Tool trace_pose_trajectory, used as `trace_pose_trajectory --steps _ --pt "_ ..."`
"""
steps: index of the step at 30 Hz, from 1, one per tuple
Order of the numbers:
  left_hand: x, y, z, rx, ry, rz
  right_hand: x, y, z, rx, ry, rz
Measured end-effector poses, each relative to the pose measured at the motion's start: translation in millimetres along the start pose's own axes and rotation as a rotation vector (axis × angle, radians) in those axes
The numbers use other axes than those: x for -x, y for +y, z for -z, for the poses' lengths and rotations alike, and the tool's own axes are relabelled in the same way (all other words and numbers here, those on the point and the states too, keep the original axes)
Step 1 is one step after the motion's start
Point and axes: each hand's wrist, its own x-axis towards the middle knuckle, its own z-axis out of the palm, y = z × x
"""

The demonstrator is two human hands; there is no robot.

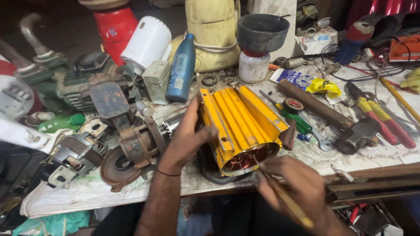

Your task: The person uses a screwdriver to scrape and clean the interior copper windings of a yellow motor stator. They rotate the stator to access different sections while working at a cluttered workbench.

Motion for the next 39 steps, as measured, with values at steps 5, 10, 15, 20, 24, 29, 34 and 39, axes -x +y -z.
trace_pose_trajectory --steps 5,10,15,20,24,29,34,39 --pt "9 -12 9 -0.126 -0.091 -0.169 24 -2 5 -0.005 0.256 -0.177" --pt "-2 -23 0 -0.036 0.145 -0.101 14 5 -5 0.049 0.247 -0.363" --pt "-10 -15 -3 -0.058 0.168 -0.134 10 10 -19 -0.122 0.09 -0.81" --pt "-2 -6 -24 -0.111 0.404 -0.161 3 35 -32 -0.165 0.15 -0.757" --pt "19 -6 -52 -0.189 0.588 -0.184 -17 73 -32 -0.116 0.091 -0.588" --pt "38 -11 -30 0.058 0.598 -0.035 -29 89 -31 -0.29 0.088 -0.581" --pt "17 -34 22 -0.308 0.317 0.071 -10 75 -29 -0.127 0.204 -0.588" --pt "-2 -48 43 -0.796 0.237 0.109 17 69 -29 -0.238 0.081 -0.684"
